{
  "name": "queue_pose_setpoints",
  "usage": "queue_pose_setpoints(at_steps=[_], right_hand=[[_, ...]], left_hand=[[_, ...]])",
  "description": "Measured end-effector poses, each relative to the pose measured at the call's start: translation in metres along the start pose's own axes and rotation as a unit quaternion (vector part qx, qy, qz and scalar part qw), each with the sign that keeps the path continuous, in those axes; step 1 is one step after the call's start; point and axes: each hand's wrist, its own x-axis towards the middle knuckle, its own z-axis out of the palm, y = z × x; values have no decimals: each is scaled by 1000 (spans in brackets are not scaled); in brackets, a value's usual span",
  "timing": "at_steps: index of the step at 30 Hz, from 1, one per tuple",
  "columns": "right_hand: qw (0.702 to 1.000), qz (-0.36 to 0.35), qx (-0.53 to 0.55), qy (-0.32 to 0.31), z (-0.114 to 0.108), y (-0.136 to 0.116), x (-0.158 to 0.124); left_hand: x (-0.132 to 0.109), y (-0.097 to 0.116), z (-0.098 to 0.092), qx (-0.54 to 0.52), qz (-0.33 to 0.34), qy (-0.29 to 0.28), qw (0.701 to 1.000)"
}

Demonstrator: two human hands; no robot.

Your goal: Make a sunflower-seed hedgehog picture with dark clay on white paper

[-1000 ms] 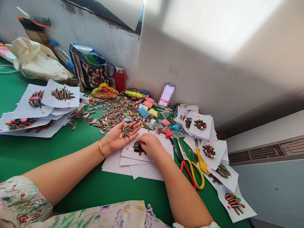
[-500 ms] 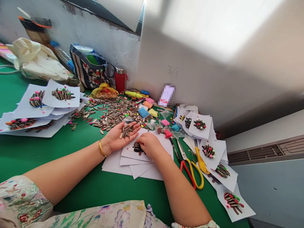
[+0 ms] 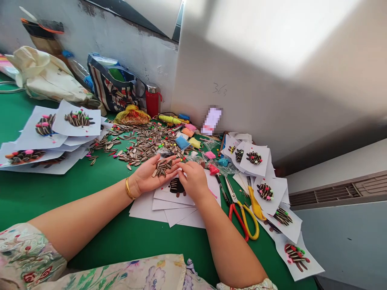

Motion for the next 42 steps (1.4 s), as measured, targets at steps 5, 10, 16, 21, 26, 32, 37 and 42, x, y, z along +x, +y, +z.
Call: queue_pose_setpoints(at_steps=[5,10,16,21,26,32,37,42], right_hand=[[1000,18,-10,13,5,-10,8],[998,39,50,29,7,-14,9],[986,102,115,69,5,-13,6],[985,106,111,80,5,-11,5],[989,74,105,75,3,-13,5],[995,-3,94,27,4,-18,7],[998,-5,65,22,3,-21,8],[1000,-8,4,11,7,-34,18]], left_hand=[[1,-3,-2,23,-17,-34,999],[2,-4,-3,30,-22,-43,998],[-2,-4,3,27,-21,-25,999],[-3,-4,5,28,-23,-23,999],[-1,-5,1,32,-26,-32,999],[1,-5,-4,26,-32,-46,998],[2,-6,-5,33,-31,-29,999],[1,-6,-2,39,-53,-25,997]])
